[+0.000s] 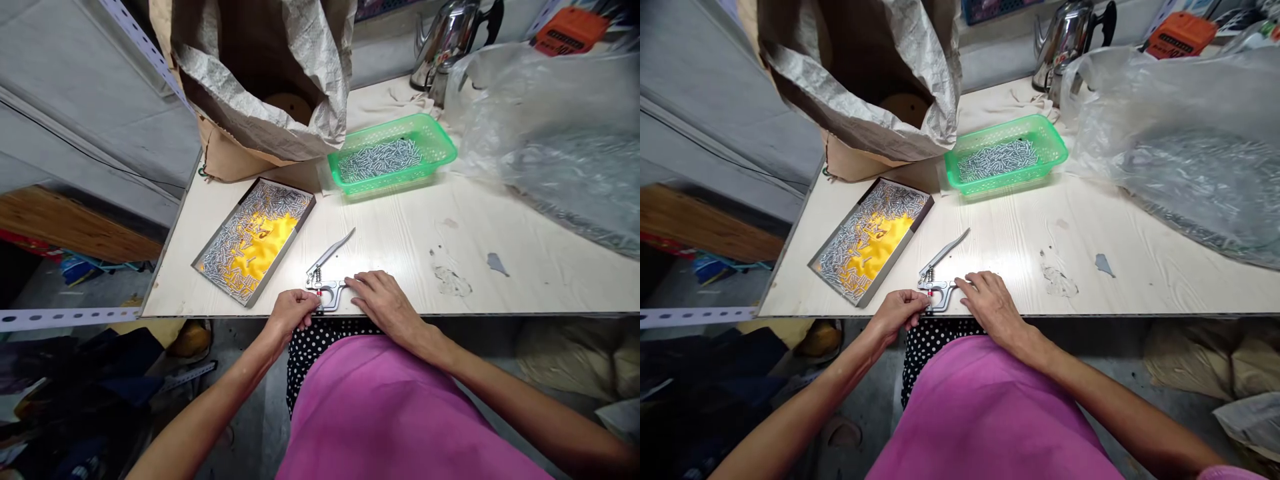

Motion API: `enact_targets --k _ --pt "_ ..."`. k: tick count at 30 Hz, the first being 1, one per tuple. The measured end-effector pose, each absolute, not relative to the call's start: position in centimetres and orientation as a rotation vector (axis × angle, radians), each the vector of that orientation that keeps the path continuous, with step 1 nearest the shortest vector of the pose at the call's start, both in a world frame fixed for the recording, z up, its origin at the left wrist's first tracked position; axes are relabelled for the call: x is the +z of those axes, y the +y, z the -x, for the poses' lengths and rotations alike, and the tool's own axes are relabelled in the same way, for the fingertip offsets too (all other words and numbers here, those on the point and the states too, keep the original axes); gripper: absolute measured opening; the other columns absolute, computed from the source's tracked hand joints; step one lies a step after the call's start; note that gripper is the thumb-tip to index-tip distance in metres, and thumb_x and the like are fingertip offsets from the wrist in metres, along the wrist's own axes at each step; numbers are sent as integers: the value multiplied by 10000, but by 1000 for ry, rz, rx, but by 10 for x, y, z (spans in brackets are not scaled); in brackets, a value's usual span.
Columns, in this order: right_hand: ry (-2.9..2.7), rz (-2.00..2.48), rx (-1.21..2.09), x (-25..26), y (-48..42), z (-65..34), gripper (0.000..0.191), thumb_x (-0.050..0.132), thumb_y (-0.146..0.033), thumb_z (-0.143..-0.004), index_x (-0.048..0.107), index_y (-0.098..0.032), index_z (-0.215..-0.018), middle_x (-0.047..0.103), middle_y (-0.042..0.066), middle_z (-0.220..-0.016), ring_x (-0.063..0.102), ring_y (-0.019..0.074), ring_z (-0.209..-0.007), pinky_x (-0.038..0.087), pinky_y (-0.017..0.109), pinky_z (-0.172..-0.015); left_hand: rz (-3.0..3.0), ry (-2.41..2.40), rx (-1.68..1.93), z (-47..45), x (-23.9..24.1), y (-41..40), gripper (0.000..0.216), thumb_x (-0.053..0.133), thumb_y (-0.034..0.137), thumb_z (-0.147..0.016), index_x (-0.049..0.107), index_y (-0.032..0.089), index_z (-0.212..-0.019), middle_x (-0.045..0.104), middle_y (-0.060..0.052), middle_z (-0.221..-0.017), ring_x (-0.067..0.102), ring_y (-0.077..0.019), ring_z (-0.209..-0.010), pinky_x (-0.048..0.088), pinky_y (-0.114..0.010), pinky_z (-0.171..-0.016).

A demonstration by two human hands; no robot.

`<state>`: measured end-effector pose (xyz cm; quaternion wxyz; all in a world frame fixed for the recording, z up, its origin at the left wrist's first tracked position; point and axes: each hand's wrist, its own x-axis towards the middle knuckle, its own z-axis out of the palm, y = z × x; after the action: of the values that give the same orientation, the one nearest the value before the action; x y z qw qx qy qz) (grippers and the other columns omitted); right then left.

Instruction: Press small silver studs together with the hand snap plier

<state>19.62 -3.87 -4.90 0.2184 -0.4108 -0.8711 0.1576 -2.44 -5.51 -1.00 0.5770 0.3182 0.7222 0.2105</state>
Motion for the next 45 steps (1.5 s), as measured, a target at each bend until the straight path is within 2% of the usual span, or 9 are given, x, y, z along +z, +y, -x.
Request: enact_targets --k 6,18,26,30,32,34,37,40,45 --pt "-2420 1136 416 -50 -37 -196 350 529 -180 -925 570 -176 -1272 629 122 -1136 512 265 -1041 440 429 -876 -760 1726 353 22 -6 -49 104 639 216 -822 629 114 -803 485 78 -393 402 -54 -314 283 -157 -343" --pt "-2535 1125 383 -44 -26 -196 320 436 -125 -942 626 -225 -1179 661 95 -1028 511 259 -954 410 423 -818 -814 1705 179 24 1 -38 139 636 233 -792 583 152 -692 497 67 -383 428 -57 -322 328 -152 -377" --pt "-2581 1159 318 -39 -22 -190 212 477 -114 -933 650 -192 -1027 640 89 -978 503 238 -913 402 380 -798 -883 1695 87 25 3 -31 183 622 210 -786 575 154 -618 493 53 -365 434 -67 -320 310 -159 -373" --pt "-2579 1127 403 -35 -15 -194 143 564 -217 -920 636 -178 -1037 637 96 -1051 522 244 -974 419 396 -842 -872 1659 70 26 3 -31 211 635 234 -785 569 157 -601 508 42 -372 441 -72 -321 322 -165 -380" --pt "-2592 1055 423 -34 -4 -198 322 650 -309 -873 594 -175 -1160 583 129 -1242 494 281 -1142 411 441 -933 -869 1652 88 26 4 -31 217 646 239 -783 563 159 -598 501 48 -370 435 -70 -318 334 -167 -384" --pt "-2632 996 396 -35 11 -201 623 732 -398 -796 488 -186 -1328 442 163 -1438 376 334 -1318 356 521 -1027 -862 1654 103 25 4 -32 219 650 238 -786 562 159 -601 493 54 -364 427 -68 -314 338 -166 -385" --pt "-2730 960 372 -38 38 -202 946 799 -532 -671 371 -176 -1436 327 208 -1518 246 403 -1401 275 618 -1070 -828 1677 104 23 5 -32 211 633 232 -807 568 157 -621 496 55 -361 427 -65 -311 336 -161 -382" --pt "-2824 905 374 -40 58 -197 1015 785 -616 -626 376 -158 -1435 397 218 -1469 280 429 -1371 251 651 -1060 -794 1698 97 21 7 -33 208 630 233 -815 570 155 -633 496 56 -358 425 -60 -308 327 -153 -380" --pt "-2862 860 351 -35 68 -192 963 761 -655 -616 453 -147 -1374 531 196 -1309 452 380 -1196 296 617 -1019 -779 1704 108 20 8 -34 199 656 255 -795 578 150 -645 499 56 -356 423 -57 -308 320 -151 -379"
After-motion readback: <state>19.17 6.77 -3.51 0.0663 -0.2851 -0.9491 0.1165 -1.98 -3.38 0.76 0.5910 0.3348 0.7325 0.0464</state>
